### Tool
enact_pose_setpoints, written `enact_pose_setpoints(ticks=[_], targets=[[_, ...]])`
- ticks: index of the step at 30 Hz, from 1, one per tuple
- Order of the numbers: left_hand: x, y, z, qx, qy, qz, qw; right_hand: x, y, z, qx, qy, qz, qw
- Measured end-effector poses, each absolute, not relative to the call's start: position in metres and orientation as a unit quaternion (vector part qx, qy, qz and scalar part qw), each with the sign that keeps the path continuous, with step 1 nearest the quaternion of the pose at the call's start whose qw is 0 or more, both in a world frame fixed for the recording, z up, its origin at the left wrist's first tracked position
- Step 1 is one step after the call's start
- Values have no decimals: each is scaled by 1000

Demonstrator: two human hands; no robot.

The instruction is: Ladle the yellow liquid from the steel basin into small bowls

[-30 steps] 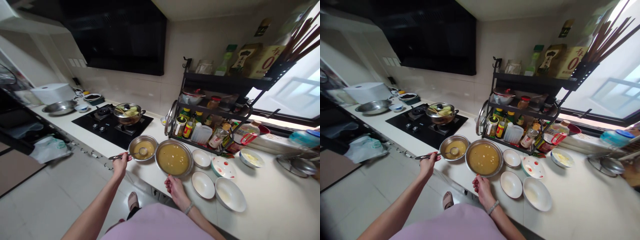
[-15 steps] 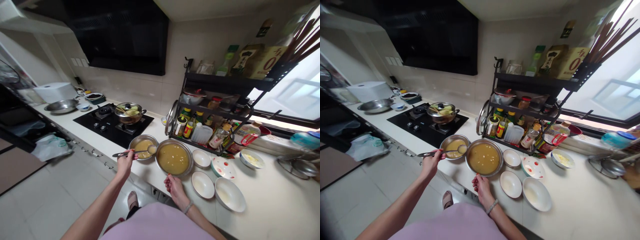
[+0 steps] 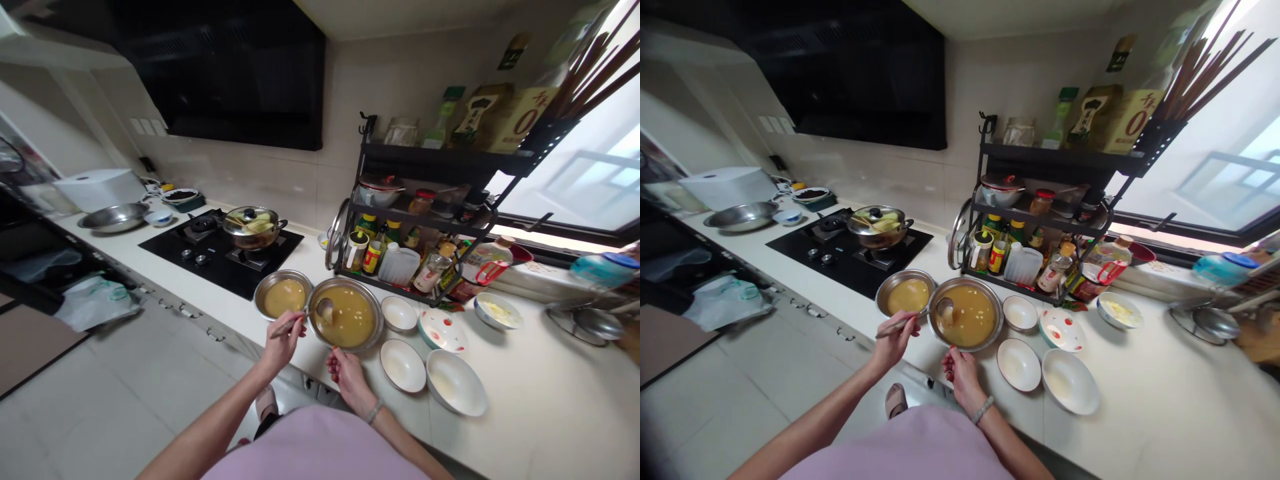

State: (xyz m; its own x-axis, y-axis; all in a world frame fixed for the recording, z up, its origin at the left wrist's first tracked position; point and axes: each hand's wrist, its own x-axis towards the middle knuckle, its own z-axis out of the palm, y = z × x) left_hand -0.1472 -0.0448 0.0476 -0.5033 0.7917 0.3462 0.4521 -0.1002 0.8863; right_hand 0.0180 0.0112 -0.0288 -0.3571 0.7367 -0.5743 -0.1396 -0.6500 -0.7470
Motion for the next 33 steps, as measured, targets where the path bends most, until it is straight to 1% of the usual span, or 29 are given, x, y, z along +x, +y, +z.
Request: enact_pose_setpoints(ticks=[3, 5, 7, 11, 13, 17, 21, 24, 26, 33], targets=[[-147, -51, 46, 570, 624, 524, 108, 19, 11, -29, -489, -304, 766, 288], [-153, -53, 45, 565, 633, 522, 84, 20, 11, -30, -482, -304, 769, 291], [-166, -53, 43, 493, 670, 551, 66, 20, 11, -31, -474, -305, 772, 293], [-204, -49, 37, 293, 726, 617, 79, 21, 12, -32, -466, -311, 775, 292], [-221, -48, 32, 263, 755, 597, 59, 20, 12, -33, -467, -313, 775, 290], [-238, -46, 16, 273, 789, 549, 42, 20, 12, -34, -469, -314, 773, 289], [-242, -40, 4, 239, 783, 569, 75, 21, 12, -34, -468, -319, 772, 289], [-243, -34, 3, 155, 758, 620, 134, 20, 12, -34, -471, -317, 771, 289], [-245, -33, 5, 107, 735, 651, 156, 20, 13, -33, -473, -315, 771, 287], [-245, -37, 17, 66, 706, 686, 163, 20, 12, -33, -470, -313, 772, 291]])
